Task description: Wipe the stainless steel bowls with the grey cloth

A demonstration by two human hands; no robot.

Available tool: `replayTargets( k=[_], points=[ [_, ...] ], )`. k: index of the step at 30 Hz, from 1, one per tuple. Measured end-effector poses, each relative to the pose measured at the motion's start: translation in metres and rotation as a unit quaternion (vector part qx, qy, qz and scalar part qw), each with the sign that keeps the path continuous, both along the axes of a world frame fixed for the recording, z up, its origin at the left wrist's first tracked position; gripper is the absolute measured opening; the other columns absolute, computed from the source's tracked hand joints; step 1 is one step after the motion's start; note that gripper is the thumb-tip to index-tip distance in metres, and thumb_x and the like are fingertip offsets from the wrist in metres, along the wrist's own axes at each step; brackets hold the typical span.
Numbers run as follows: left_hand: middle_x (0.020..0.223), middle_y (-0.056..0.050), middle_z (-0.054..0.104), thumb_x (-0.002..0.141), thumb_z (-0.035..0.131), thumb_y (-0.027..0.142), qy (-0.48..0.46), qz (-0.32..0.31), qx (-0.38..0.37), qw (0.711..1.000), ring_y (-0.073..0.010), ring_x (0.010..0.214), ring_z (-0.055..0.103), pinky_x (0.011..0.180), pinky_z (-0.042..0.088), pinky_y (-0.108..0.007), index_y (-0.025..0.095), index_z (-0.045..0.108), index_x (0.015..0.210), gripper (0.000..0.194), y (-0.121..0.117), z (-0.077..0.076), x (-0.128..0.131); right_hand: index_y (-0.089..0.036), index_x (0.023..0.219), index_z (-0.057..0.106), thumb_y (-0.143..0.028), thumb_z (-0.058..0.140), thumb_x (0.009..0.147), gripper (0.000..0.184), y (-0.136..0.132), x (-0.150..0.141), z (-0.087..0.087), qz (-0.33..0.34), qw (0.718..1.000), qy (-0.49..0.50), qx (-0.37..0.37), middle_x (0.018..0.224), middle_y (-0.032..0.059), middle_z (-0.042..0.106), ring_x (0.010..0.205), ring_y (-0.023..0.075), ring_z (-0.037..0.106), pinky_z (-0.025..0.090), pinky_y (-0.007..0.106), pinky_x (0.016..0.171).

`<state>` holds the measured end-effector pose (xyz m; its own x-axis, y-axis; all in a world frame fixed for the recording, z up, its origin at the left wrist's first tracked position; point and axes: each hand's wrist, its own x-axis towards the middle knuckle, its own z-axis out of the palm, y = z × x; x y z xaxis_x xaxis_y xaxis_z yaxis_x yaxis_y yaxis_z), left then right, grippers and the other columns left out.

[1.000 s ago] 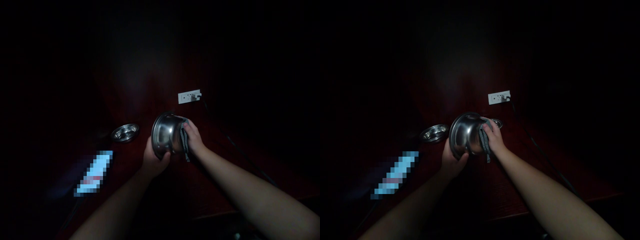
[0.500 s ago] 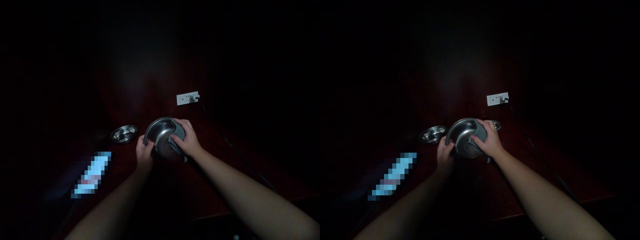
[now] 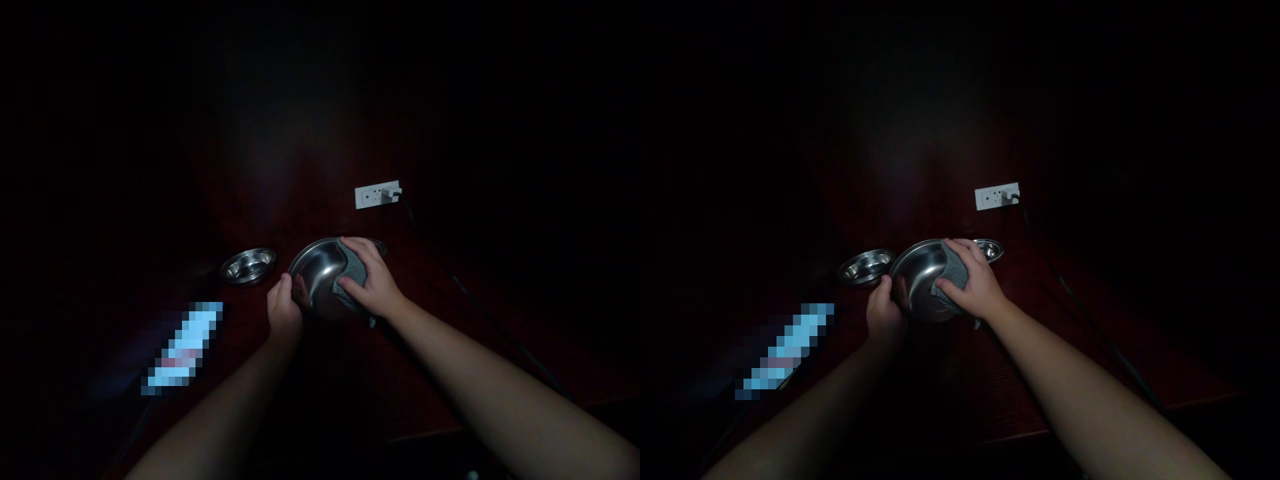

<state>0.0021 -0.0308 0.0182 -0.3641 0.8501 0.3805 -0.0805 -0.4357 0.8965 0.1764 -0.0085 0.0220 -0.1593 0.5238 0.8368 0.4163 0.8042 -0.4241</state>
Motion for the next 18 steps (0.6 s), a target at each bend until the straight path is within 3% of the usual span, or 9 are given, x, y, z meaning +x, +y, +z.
replayTargets(
  k=[10, 18],
  points=[
    [0.059, -0.001, 0.057, 0.081, 0.048, 0.051, 0.036, 0.059, -0.040, 0.997, -0.0140, 0.057, 0.052, 0.054, 0.041, -0.025, 0.015, 0.058, 0.060, 0.043, 0.0007, -0.0028, -0.0016, -0.021, 0.133, 0.040, -0.044, 0.056, 0.080, 0.060, 0.0023, -0.0069, -0.0071, 0.011, 0.998, 0.029, -0.056, 0.136, 0.0111, 0.044, 0.127, 0.0255, 0.039, 0.030, 0.047, 0.108],
    [0.061, -0.001, 0.059, 0.082, 0.046, 0.051, 0.029, 0.012, -0.046, 0.998, -0.0130, 0.057, 0.051, 0.054, 0.039, -0.024, 0.014, 0.060, 0.062, 0.044, -0.0020, -0.0017, -0.0002, -0.021, 0.134, 0.039, -0.045, 0.060, 0.077, 0.065, -0.0021, -0.0043, -0.0054, -0.002, 0.999, -0.013, -0.047, 0.141, 0.0115, 0.038, 0.131, 0.0263, 0.034, 0.028, 0.048, 0.108]
  ],
)
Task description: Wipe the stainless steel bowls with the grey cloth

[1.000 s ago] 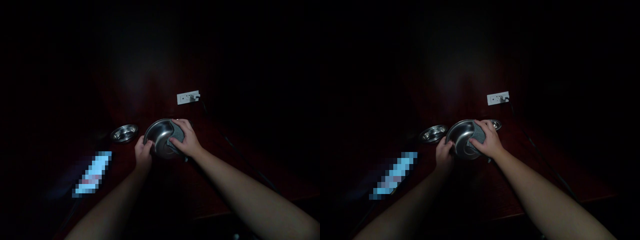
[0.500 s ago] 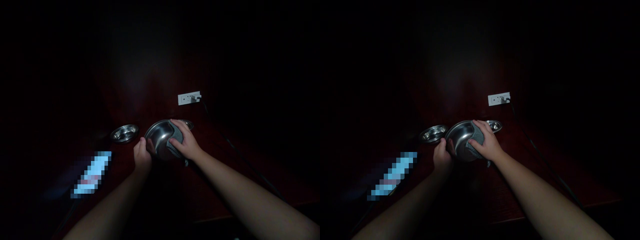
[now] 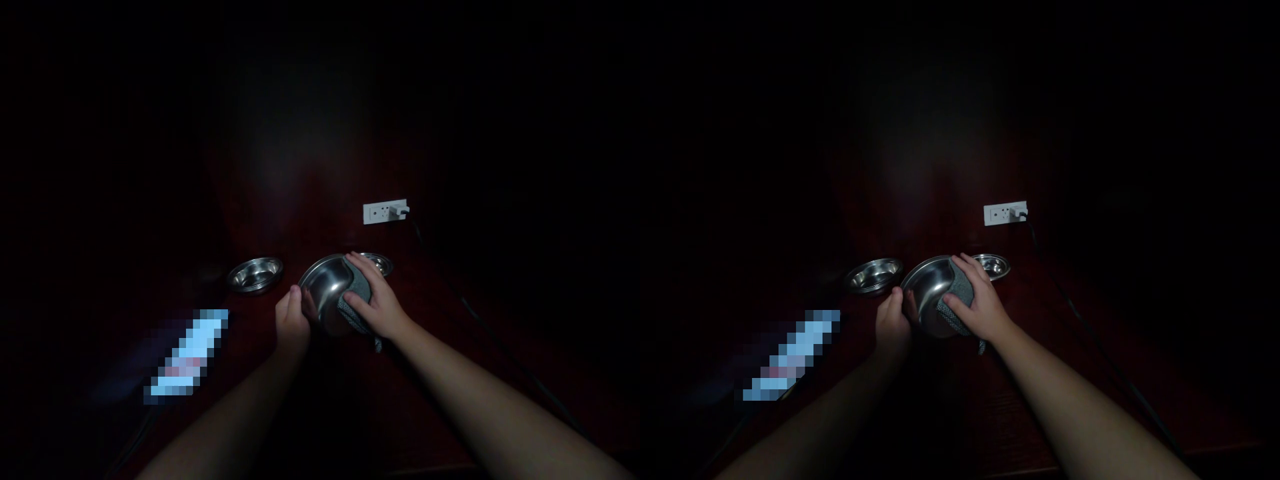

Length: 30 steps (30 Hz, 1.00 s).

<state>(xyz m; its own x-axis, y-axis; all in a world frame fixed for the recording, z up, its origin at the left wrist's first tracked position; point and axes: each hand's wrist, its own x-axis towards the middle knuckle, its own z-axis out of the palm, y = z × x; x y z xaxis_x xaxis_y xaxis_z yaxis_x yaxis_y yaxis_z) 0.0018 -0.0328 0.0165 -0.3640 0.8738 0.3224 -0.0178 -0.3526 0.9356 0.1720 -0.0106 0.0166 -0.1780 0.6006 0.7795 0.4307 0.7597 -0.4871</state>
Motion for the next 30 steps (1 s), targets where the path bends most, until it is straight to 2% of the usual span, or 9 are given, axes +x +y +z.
replayTargets(
  k=[8, 14, 22, 24, 27, 30],
  points=[
    [0.059, -0.001, 0.057, 0.084, 0.043, 0.047, 0.011, -0.022, 0.005, 1.000, -0.0121, 0.057, 0.049, 0.054, 0.038, -0.023, 0.013, 0.058, 0.062, 0.044, 0.001, -0.002, 0.001, -0.022, 0.133, 0.041, -0.045, 0.064, 0.072, 0.069, -0.008, 0.001, 0.008, 0.007, 0.997, -0.057, 0.045, 0.144, 0.0129, 0.033, 0.131, 0.0294, 0.034, 0.030, 0.050, 0.106],
    [0.061, 0.000, 0.055, 0.086, 0.042, 0.045, 0.024, -0.066, 0.027, 0.997, -0.0117, 0.059, 0.049, 0.057, 0.038, -0.022, 0.015, 0.056, 0.065, 0.040, 0.000, -0.005, 0.001, -0.023, 0.129, 0.046, -0.049, 0.064, 0.071, 0.066, -0.012, 0.001, 0.013, -0.005, 0.989, -0.117, 0.088, 0.144, 0.0113, 0.034, 0.133, 0.0313, 0.030, 0.029, 0.052, 0.106],
    [0.054, 0.003, 0.045, 0.086, 0.041, 0.046, 0.038, -0.080, 0.049, 0.995, -0.0098, 0.050, 0.039, 0.048, 0.032, -0.022, 0.017, 0.046, 0.058, 0.040, -0.004, -0.006, 0.003, -0.024, 0.125, 0.051, -0.054, 0.059, 0.072, 0.061, -0.024, -0.002, 0.022, 0.001, 0.970, -0.200, 0.138, 0.144, 0.0088, 0.036, 0.135, 0.0318, 0.026, 0.024, 0.056, 0.107],
    [0.054, 0.003, 0.044, 0.086, 0.041, 0.045, 0.043, -0.085, 0.053, 0.994, -0.0098, 0.049, 0.038, 0.047, 0.031, -0.023, 0.018, 0.044, 0.058, 0.040, -0.006, -0.007, 0.003, -0.025, 0.124, 0.052, -0.054, 0.053, 0.076, 0.057, -0.026, -0.001, 0.024, 0.019, 0.968, -0.202, 0.148, 0.144, 0.0076, 0.037, 0.136, 0.0313, 0.025, 0.022, 0.057, 0.106],
    [0.056, 0.002, 0.046, 0.086, 0.041, 0.046, 0.072, -0.097, 0.068, 0.990, -0.0106, 0.052, 0.040, 0.049, 0.032, -0.023, 0.017, 0.048, 0.061, 0.039, -0.009, -0.006, 0.001, -0.026, 0.121, 0.055, -0.046, 0.042, 0.085, 0.043, -0.029, 0.000, 0.027, 0.029, 0.967, -0.195, 0.162, 0.142, 0.0053, 0.041, 0.136, 0.0286, 0.025, 0.022, 0.057, 0.107],
    [0.060, 0.001, 0.051, 0.086, 0.039, 0.049, 0.083, -0.115, 0.081, 0.986, -0.0116, 0.054, 0.043, 0.051, 0.035, -0.024, 0.017, 0.054, 0.067, 0.040, -0.013, -0.006, 0.000, -0.027, 0.116, 0.059, -0.035, 0.043, 0.086, 0.034, -0.031, -0.002, 0.028, 0.013, 0.963, -0.191, 0.188, 0.139, 0.0042, 0.045, 0.136, 0.0266, 0.027, 0.024, 0.055, 0.106]
  ],
)
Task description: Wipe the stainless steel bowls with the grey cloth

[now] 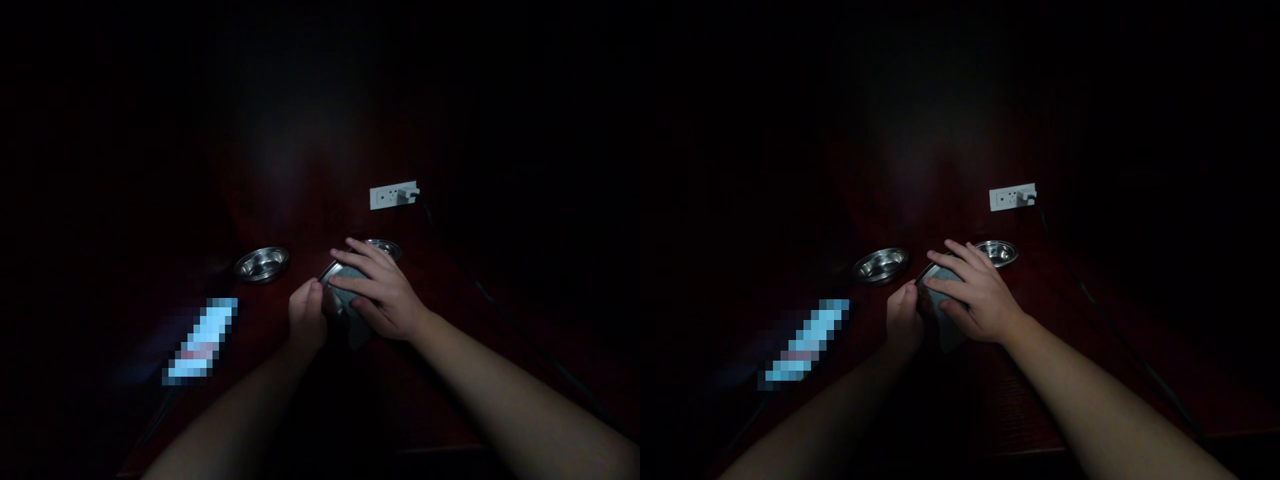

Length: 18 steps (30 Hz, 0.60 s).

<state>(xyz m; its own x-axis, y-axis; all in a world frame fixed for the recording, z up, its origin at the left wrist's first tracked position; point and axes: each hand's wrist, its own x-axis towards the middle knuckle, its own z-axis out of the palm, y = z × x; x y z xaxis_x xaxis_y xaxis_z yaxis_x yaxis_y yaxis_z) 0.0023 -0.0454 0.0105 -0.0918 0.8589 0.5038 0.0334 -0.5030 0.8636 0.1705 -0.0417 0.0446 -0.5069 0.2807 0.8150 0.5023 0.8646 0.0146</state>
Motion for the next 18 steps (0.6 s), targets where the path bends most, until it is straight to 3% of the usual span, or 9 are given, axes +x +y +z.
replayTargets(
  k=[4, 9, 13, 16, 18],
  points=[
    [0.064, -0.001, 0.056, 0.086, 0.036, 0.052, -0.007, 0.004, 0.017, 1.000, -0.0135, 0.057, 0.048, 0.055, 0.038, -0.025, 0.016, 0.058, 0.072, 0.045, 0.000, -0.002, 0.000, -0.028, 0.113, 0.059, -0.027, 0.049, 0.084, 0.031, -0.002, -0.007, -0.002, -0.009, 1.000, 0.010, 0.027, 0.136, 0.0047, 0.047, 0.132, 0.0257, 0.034, 0.031, 0.053, 0.104],
    [0.076, -0.004, 0.061, 0.088, 0.034, 0.049, -0.004, -0.017, 0.031, 0.999, -0.0167, 0.068, 0.054, 0.062, 0.042, -0.026, 0.016, 0.061, 0.080, 0.043, -0.002, -0.002, 0.003, -0.028, 0.107, 0.061, -0.035, 0.058, 0.078, 0.030, 0.000, -0.011, -0.008, -0.028, 0.994, 0.104, 0.005, 0.118, 0.0080, 0.054, 0.122, 0.0288, 0.043, 0.038, 0.053, 0.099],
    [0.076, -0.004, 0.061, 0.086, 0.039, 0.046, -0.006, -0.028, 0.024, 0.999, -0.0165, 0.069, 0.054, 0.063, 0.042, -0.026, 0.015, 0.061, 0.082, 0.038, -0.004, -0.001, 0.005, -0.033, 0.097, 0.065, -0.041, 0.063, 0.073, 0.025, 0.002, -0.010, -0.009, -0.030, 0.994, 0.101, -0.011, 0.109, 0.0038, 0.057, 0.122, 0.0307, 0.042, 0.028, 0.058, 0.104],
    [0.074, -0.002, 0.058, 0.083, 0.046, 0.040, -0.013, -0.041, 0.010, 0.999, -0.0149, 0.067, 0.052, 0.062, 0.041, -0.025, 0.016, 0.059, 0.084, 0.027, -0.003, -0.002, 0.006, -0.037, 0.095, 0.066, -0.043, 0.065, 0.072, 0.024, 0.002, -0.012, -0.009, -0.085, 0.990, 0.111, 0.003, 0.117, 0.0011, 0.054, 0.126, 0.0333, 0.035, 0.016, 0.062, 0.106],
    [0.075, -0.001, 0.057, 0.083, 0.047, 0.037, -0.024, -0.046, 0.007, 0.999, -0.0146, 0.067, 0.052, 0.062, 0.041, -0.024, 0.016, 0.057, 0.088, 0.024, -0.002, -0.003, 0.007, -0.038, 0.096, 0.066, -0.043, 0.064, 0.073, 0.023, 0.001, -0.014, -0.009, -0.123, 0.985, 0.118, 0.013, 0.125, -0.0001, 0.050, 0.128, 0.0344, 0.032, 0.016, 0.063, 0.104]
  ],
)
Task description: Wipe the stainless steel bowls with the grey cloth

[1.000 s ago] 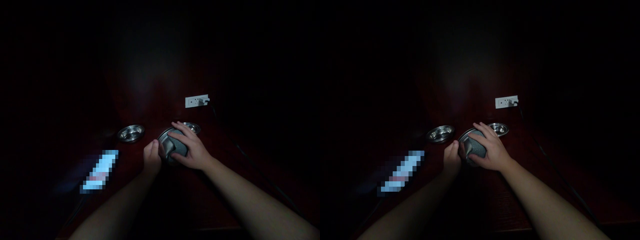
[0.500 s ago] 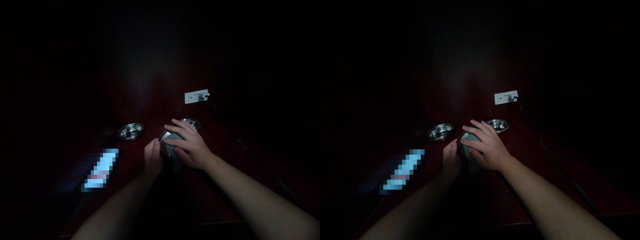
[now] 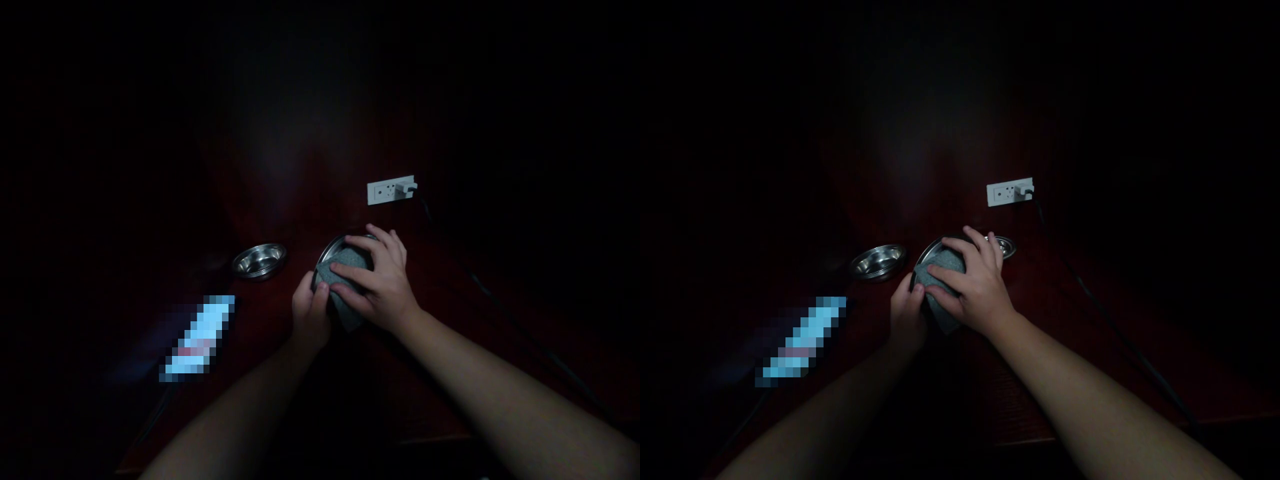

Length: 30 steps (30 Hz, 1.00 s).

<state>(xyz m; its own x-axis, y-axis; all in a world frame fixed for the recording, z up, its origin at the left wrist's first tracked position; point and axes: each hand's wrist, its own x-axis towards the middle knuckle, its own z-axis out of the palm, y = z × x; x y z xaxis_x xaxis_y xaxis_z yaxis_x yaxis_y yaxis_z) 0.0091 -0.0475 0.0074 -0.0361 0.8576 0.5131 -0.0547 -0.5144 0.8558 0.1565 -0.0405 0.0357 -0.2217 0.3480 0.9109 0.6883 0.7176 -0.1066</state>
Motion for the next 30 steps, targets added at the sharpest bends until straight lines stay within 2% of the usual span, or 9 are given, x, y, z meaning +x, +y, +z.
replayTargets(
  k=[3, 6, 12, 16, 19, 21, 23, 26, 30],
  points=[
    [0.079, -0.001, 0.057, 0.083, 0.048, 0.034, -0.002, 0.012, -0.001, 1.000, -0.0145, 0.069, 0.052, 0.063, 0.042, -0.024, 0.017, 0.056, 0.092, 0.021, 0.002, -0.001, 0.001, -0.035, 0.106, 0.062, -0.043, 0.064, 0.075, 0.032, -0.001, -0.003, 0.000, -0.017, 1.000, 0.006, -0.005, 0.128, 0.0028, 0.047, 0.123, 0.0327, 0.036, 0.027, 0.058, 0.101],
    [0.078, 0.000, 0.056, 0.081, 0.050, 0.030, 0.015, 0.055, 0.004, 0.998, -0.0136, 0.068, 0.051, 0.062, 0.042, -0.023, 0.017, 0.055, 0.092, 0.017, 0.005, -0.002, 0.000, -0.029, 0.115, 0.056, -0.044, 0.066, 0.072, 0.046, -0.001, -0.004, 0.000, -0.014, 0.999, 0.034, -0.022, 0.123, 0.0081, 0.048, 0.116, 0.0309, 0.043, 0.035, 0.052, 0.097],
    [0.070, 0.002, 0.051, 0.078, 0.052, 0.027, 0.051, 0.113, 0.022, 0.992, -0.0125, 0.063, 0.048, 0.060, 0.040, -0.023, 0.017, 0.052, 0.083, 0.011, 0.008, 0.000, -0.001, -0.023, 0.097, 0.051, -0.051, 0.070, 0.063, 0.048, 0.004, -0.005, -0.001, -0.019, 0.991, 0.120, -0.053, 0.108, 0.0101, 0.049, 0.104, 0.0293, 0.049, 0.043, 0.048, 0.088],
    [0.069, 0.002, 0.049, 0.078, 0.051, 0.026, 0.066, 0.127, 0.024, 0.989, -0.0120, 0.062, 0.047, 0.057, 0.039, -0.022, 0.018, 0.051, 0.081, 0.009, 0.007, 0.002, -0.001, -0.022, 0.088, 0.046, -0.060, 0.071, 0.055, 0.056, 0.007, -0.005, -0.003, -0.049, 0.976, 0.163, -0.137, 0.094, 0.0071, 0.048, 0.084, 0.0238, 0.052, 0.049, 0.040, 0.070],
    [0.067, 0.003, 0.049, 0.076, 0.053, 0.025, 0.077, 0.147, 0.028, 0.986, -0.0117, 0.060, 0.047, 0.055, 0.039, -0.022, 0.018, 0.050, 0.078, 0.008, 0.005, 0.005, 0.000, -0.022, 0.089, 0.047, -0.063, 0.067, 0.057, 0.056, 0.009, -0.005, -0.007, -0.034, 0.963, 0.168, -0.210, 0.090, 0.0053, 0.051, 0.073, 0.0197, 0.054, 0.049, 0.037, 0.064],
    [0.068, 0.002, 0.051, 0.074, 0.054, 0.023, 0.078, 0.164, 0.035, 0.983, -0.0120, 0.060, 0.048, 0.056, 0.040, -0.022, 0.017, 0.051, 0.080, 0.009, 0.005, 0.007, 0.000, -0.022, 0.097, 0.050, -0.062, 0.065, 0.061, 0.056, 0.011, -0.006, -0.010, -0.011, 0.955, 0.169, -0.245, 0.095, 0.0070, 0.054, 0.077, 0.0207, 0.057, 0.051, 0.038, 0.068],
    [0.069, 0.002, 0.053, 0.073, 0.055, 0.021, 0.067, 0.174, 0.039, 0.982, -0.0124, 0.061, 0.051, 0.058, 0.041, -0.023, 0.017, 0.052, 0.083, 0.012, 0.005, 0.009, 0.001, -0.021, 0.108, 0.051, -0.059, 0.064, 0.065, 0.059, 0.014, -0.007, -0.014, 0.010, 0.951, 0.165, -0.261, 0.106, 0.0103, 0.056, 0.091, 0.0245, 0.059, 0.050, 0.041, 0.079],
    [0.071, 0.001, 0.055, 0.073, 0.055, 0.021, 0.047, 0.175, 0.044, 0.983, -0.0124, 0.061, 0.052, 0.059, 0.043, -0.023, 0.017, 0.051, 0.087, 0.015, 0.007, 0.010, 0.002, -0.019, 0.124, 0.045, -0.052, 0.062, 0.072, 0.064, 0.016, -0.009, -0.018, 0.057, 0.953, 0.151, -0.257, 0.124, 0.0134, 0.051, 0.114, 0.0270, 0.051, 0.043, 0.044, 0.096],
    [0.074, 0.000, 0.056, 0.074, 0.054, 0.020, 0.038, 0.176, 0.053, 0.982, -0.0131, 0.065, 0.054, 0.062, 0.044, -0.024, 0.017, 0.051, 0.090, 0.016, 0.007, 0.011, 0.001, -0.019, 0.136, 0.035, -0.042, 0.060, 0.077, 0.068, 0.016, -0.012, -0.022, 0.107, 0.960, 0.118, -0.232, 0.139, 0.0136, 0.040, 0.130, 0.0271, 0.037, 0.033, 0.048, 0.106]
  ],
)
